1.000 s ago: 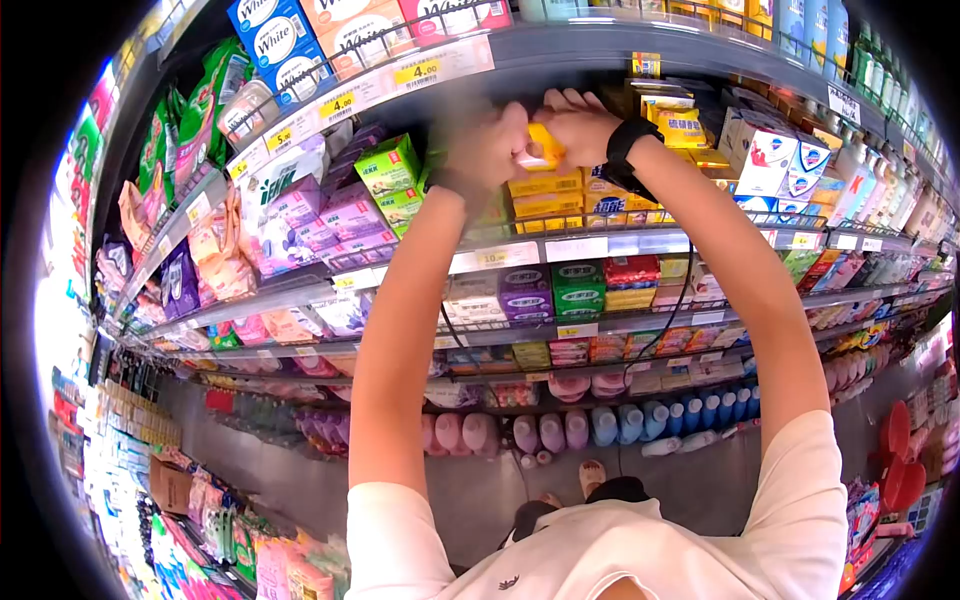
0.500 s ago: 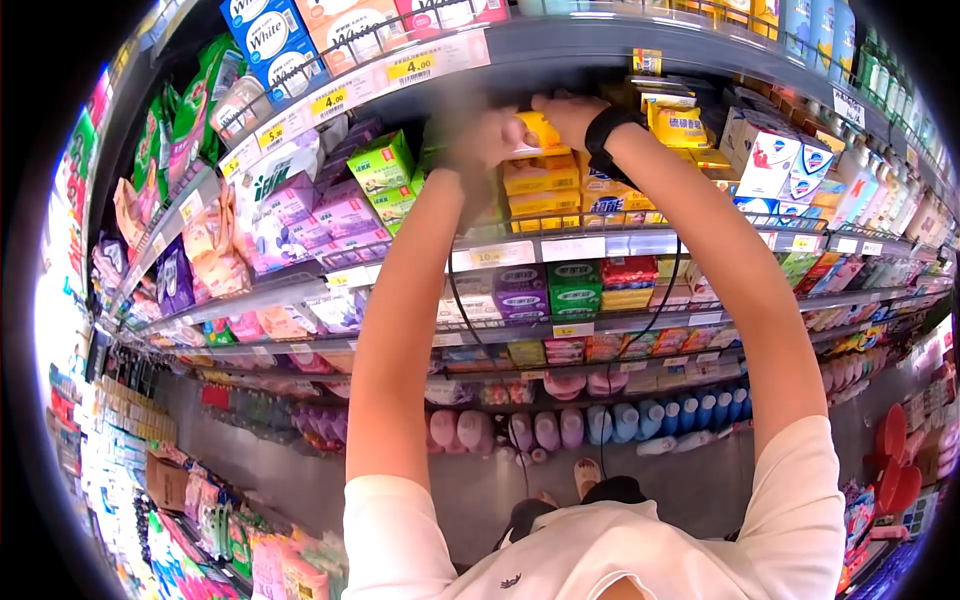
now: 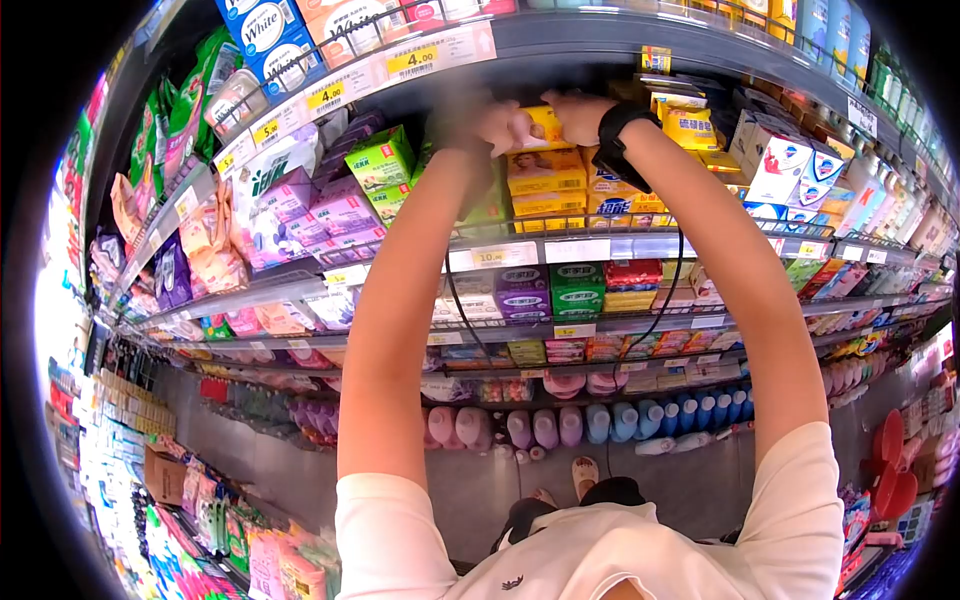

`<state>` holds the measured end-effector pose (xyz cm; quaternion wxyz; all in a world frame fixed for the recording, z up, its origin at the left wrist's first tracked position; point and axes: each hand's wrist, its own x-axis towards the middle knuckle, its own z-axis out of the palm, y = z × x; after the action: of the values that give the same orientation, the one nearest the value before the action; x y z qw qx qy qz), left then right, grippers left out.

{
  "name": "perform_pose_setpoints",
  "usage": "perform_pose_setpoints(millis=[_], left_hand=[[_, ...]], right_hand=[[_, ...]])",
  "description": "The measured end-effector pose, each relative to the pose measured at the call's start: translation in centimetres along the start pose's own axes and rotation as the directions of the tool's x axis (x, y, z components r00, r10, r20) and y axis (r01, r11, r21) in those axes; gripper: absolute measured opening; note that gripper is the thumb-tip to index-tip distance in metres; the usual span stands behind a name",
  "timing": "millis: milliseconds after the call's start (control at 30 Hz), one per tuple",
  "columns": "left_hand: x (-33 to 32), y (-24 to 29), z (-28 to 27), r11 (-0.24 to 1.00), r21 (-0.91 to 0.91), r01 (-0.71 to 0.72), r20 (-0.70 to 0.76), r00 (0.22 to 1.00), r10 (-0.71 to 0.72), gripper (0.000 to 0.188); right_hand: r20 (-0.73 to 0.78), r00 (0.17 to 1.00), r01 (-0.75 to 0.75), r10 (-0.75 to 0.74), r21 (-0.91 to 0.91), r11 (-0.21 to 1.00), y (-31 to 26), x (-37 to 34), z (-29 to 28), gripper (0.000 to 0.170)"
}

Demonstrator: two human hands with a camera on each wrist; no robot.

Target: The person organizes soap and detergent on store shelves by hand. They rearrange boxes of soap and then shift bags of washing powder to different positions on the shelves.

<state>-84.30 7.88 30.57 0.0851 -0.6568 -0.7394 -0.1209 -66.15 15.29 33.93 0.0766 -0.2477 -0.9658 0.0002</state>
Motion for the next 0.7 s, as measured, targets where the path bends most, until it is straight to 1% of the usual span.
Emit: perform_pose_setpoints(millis=[67, 167, 267, 367, 400, 467, 500, 533, 567, 633, 667, 700], left_hand=[[0.3, -0.1, 0.0, 0.997, -0.062, 0.047, 0.066, 0.997, -0.043, 0.046], [0.4, -0.7, 0.4, 0.984, -0.176, 0.01, 0.055, 0.998, 0.0, 0.045], [-1.0, 0.8, -1.0, 0.993, -0.111, -0.036, 0.013, 0.999, 0.038, 0.05], [0.2, -0.7, 0.2, 0.997, -0.046, -0.061, -0.036, 0.998, 0.059, 0.056], [0.4, -0.7, 0.1, 0.997, -0.068, -0.044, 0.022, 0.999, 0.045, 0.056], [0.7, -0.8, -0.2, 0.994, -0.109, -0.005, 0.138, 0.99, 0.02, 0.058], [0.6, -0.5, -0.4, 0.993, -0.114, 0.018, 0.151, 0.988, -0.001, 0.057], [0.2, 0.0, -0.7, 0.992, -0.12, 0.041, 0.165, 0.986, -0.021, 0.056], [-0.1, 0.5, -1.1, 0.99, -0.124, 0.065, 0.178, 0.983, -0.042, 0.056], [-1.0, 1.4, -1.7, 0.991, -0.124, 0.059, 0.152, 0.988, -0.04, 0.056], [-1.2, 1.7, -2.0, 0.991, -0.122, 0.056, 0.139, 0.99, -0.039, 0.056], [-1.2, 1.6, -1.8, 0.986, -0.157, 0.049, 0.14, 0.99, -0.027, 0.056]], right_hand=[[-0.077, 0.997, 0.01, -0.008, 0.031, 0.999, 0.0, -0.5, -0.3, 0.06], [-0.155, 0.988, 0.015, -0.003, 0.073, 0.997, -0.7, -2.0, -0.7, 0.059], [-0.197, 0.98, 0.043, -0.03, 0.062, 0.997, -1.2, -3.5, -1.7, 0.055], [-0.246, 0.968, 0.063, -0.058, 0.014, 0.998, -1.4, -4.6, -1.6, 0.048], [-0.265, 0.962, 0.066, -0.064, -0.003, 0.998, -1.5, -5.0, -1.5, 0.045], [-0.234, 0.946, 0.207, -0.225, -0.097, 0.973, -1.9, -6.5, -1.4, 0.041], [-0.212, 0.929, 0.277, -0.302, -0.142, 0.95, -2.1, -7.4, -1.2, 0.039], [-0.247, 0.904, 0.333, -0.35, -0.107, 0.937, -2.1, -8.0, -0.1, 0.038], [-0.159, 0.919, 0.321, -0.362, -0.231, 0.918, -2.2, -8.6, 0.8, 0.037], [-0.2, 0.885, 0.383, -0.42, -0.199, 0.902, -2.6, -10.3, 2.1, 0.036], [-0.241, 0.873, 0.382, -0.424, -0.204, 0.901, -2.7, -10.7, 2.8, 0.036], [-0.279, 0.86, 0.38, -0.427, -0.208, 0.901, -2.8, -11.0, 3.6, 0.037]])
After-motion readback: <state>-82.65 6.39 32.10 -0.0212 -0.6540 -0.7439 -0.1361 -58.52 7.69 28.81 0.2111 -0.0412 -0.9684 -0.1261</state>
